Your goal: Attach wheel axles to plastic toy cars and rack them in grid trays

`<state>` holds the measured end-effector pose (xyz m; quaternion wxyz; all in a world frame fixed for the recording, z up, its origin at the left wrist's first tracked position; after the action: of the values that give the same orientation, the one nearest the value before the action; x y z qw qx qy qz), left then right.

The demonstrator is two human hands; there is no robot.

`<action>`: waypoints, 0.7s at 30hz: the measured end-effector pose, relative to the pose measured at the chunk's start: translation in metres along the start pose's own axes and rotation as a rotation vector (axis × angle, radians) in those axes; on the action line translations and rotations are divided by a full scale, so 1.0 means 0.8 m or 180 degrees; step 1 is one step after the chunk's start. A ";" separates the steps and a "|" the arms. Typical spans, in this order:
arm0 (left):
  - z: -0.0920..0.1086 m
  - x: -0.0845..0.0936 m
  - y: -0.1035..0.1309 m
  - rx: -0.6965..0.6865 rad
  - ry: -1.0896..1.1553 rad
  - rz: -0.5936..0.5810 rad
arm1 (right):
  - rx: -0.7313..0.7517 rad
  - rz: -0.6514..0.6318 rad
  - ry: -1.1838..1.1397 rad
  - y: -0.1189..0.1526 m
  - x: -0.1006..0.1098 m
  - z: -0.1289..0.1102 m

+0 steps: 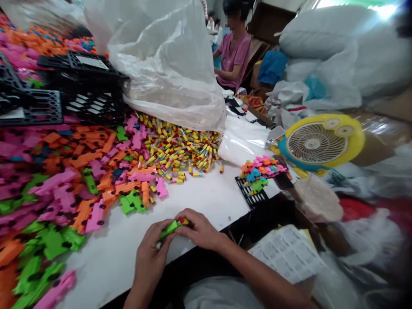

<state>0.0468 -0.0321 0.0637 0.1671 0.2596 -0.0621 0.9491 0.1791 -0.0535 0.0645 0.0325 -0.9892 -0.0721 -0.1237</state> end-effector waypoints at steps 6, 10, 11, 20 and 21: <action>0.025 -0.009 -0.003 -0.0123 -0.0051 0.0132 | -0.0299 0.0253 -0.0472 0.023 0.020 0.018; 0.030 -0.006 0.000 -0.0174 -0.0082 0.0181 | -0.0222 0.0237 -0.0503 0.025 0.021 0.019; 0.031 -0.006 0.000 -0.0183 -0.0090 0.0181 | -0.0199 0.0234 -0.0496 0.025 0.021 0.019; 0.032 -0.005 0.002 -0.0221 -0.0129 0.0166 | -0.0108 0.0209 -0.0525 0.022 0.019 0.014; 0.032 -0.005 0.002 -0.0219 -0.0128 0.0167 | -0.0093 0.0201 -0.0513 0.022 0.019 0.014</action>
<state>0.0619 -0.0398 0.0833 0.1497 0.2710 -0.1048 0.9451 0.1988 -0.0677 0.0563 0.0160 -0.9981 -0.0414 -0.0436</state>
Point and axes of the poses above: each hand's wrist, its own y-axis away from the middle knuckle, its own x-axis out of the back of the hand, z = x × y, the point moved 10 cm from there along -y, towards the middle knuckle, and after that the axes turned 5 degrees about -y, right-handed, at the moved point
